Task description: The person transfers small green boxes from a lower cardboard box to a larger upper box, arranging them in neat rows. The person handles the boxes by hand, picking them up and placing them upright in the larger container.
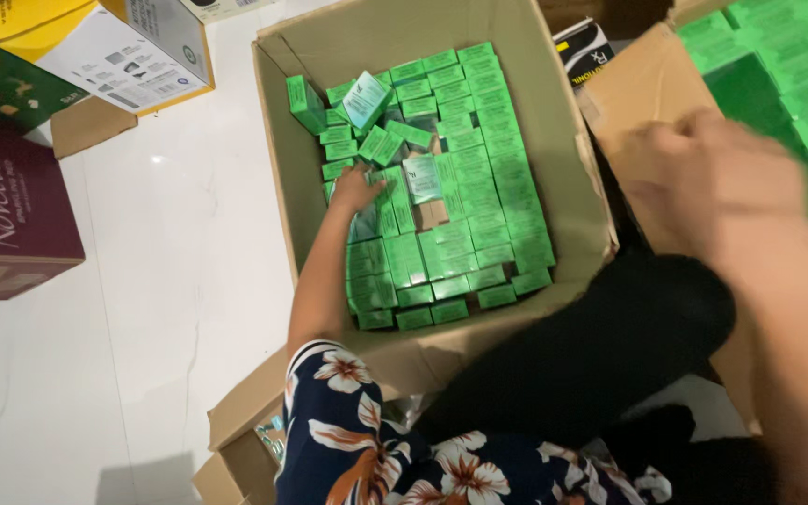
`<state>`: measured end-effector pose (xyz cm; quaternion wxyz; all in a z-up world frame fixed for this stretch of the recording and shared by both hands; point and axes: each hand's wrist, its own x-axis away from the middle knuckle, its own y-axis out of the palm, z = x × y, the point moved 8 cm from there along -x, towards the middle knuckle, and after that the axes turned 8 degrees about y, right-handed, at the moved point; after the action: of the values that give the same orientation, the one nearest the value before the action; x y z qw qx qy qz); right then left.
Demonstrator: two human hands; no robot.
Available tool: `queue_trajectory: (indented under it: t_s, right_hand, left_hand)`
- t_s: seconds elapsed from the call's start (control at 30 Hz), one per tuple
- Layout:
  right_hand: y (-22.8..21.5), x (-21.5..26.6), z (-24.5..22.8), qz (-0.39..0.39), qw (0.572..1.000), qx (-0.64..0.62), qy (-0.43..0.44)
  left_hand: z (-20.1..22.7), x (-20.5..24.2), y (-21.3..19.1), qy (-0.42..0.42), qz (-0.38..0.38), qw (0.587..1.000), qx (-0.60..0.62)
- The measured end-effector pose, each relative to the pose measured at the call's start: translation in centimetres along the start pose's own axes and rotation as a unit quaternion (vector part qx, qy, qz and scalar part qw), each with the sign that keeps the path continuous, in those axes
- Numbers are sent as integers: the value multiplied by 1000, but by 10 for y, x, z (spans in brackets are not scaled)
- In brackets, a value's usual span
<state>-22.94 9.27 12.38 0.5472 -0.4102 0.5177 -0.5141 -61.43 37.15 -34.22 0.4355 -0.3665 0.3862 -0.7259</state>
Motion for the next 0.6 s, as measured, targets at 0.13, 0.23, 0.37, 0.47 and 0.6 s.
queue_trajectory:
  t_s: [0.13,0.23,0.37,0.47,0.6]
  right_hand:
    - [18,-56,-63,-20,998,-50,-38]
    - [57,-77,-104,-71,987,-100,-101]
    - [98,-75,-138,-70,981,-65,-172]
    - [109,-65,-138,-67,977,-73,-187]
    - [111,-73,-137,-19,981,-69,-179]
  left_hand:
    - [-3,-32,-18,-54,79,995,24]
    - [-10,-54,-30,-85,135,987,27]
    - [-22,-79,-37,-38,206,977,25]
    - [-23,-97,-39,-19,229,972,56]
    - [-18,-107,-46,-23,256,962,94]
